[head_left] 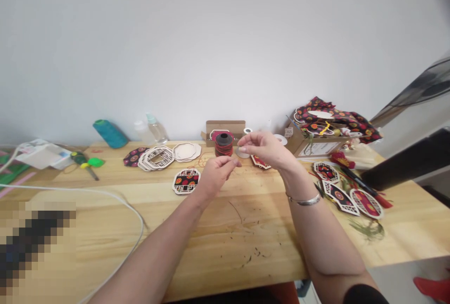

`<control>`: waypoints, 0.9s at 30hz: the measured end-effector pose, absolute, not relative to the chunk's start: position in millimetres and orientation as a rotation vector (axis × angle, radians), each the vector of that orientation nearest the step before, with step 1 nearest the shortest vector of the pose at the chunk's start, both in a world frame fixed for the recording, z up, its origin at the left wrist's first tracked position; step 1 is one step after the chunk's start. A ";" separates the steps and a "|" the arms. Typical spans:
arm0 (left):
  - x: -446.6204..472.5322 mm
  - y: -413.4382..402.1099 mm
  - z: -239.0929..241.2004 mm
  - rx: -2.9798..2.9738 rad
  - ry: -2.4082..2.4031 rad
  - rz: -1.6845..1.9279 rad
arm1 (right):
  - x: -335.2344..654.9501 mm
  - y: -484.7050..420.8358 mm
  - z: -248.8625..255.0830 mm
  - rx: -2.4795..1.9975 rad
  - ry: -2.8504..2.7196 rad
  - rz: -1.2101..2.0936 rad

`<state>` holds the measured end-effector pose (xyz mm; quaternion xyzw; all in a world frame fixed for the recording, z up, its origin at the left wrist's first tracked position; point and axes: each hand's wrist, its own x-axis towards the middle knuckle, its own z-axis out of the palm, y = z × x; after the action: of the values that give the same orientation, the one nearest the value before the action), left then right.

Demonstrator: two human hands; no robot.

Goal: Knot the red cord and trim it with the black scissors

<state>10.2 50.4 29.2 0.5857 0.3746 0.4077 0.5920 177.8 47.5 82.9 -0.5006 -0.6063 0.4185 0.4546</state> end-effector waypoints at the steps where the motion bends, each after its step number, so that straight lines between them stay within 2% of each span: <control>1: 10.3 50.3 29.2 1.370 0.881 0.952 | 179.2 46.7 83.0 -1.267 -1.574 0.980; 6: 12.6 50.1 32.9 1.228 0.748 0.909 | 179.1 44.9 83.6 -1.376 -1.806 0.695; 10: 12.8 51.7 33.5 1.128 0.657 0.889 | 176.6 44.0 86.7 -1.425 -1.772 0.613; 18: 14.4 51.6 32.0 1.119 0.614 0.928 | 179.4 42.2 93.5 -1.406 -1.465 0.766; 27: 13.6 53.3 27.5 1.197 0.676 0.937 | 180.4 44.9 95.6 -1.162 -1.089 1.014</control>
<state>13.6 53.3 27.5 0.5319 0.3006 0.4162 0.6734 180.4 44.9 95.6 -0.4983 -0.4672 0.4352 0.5866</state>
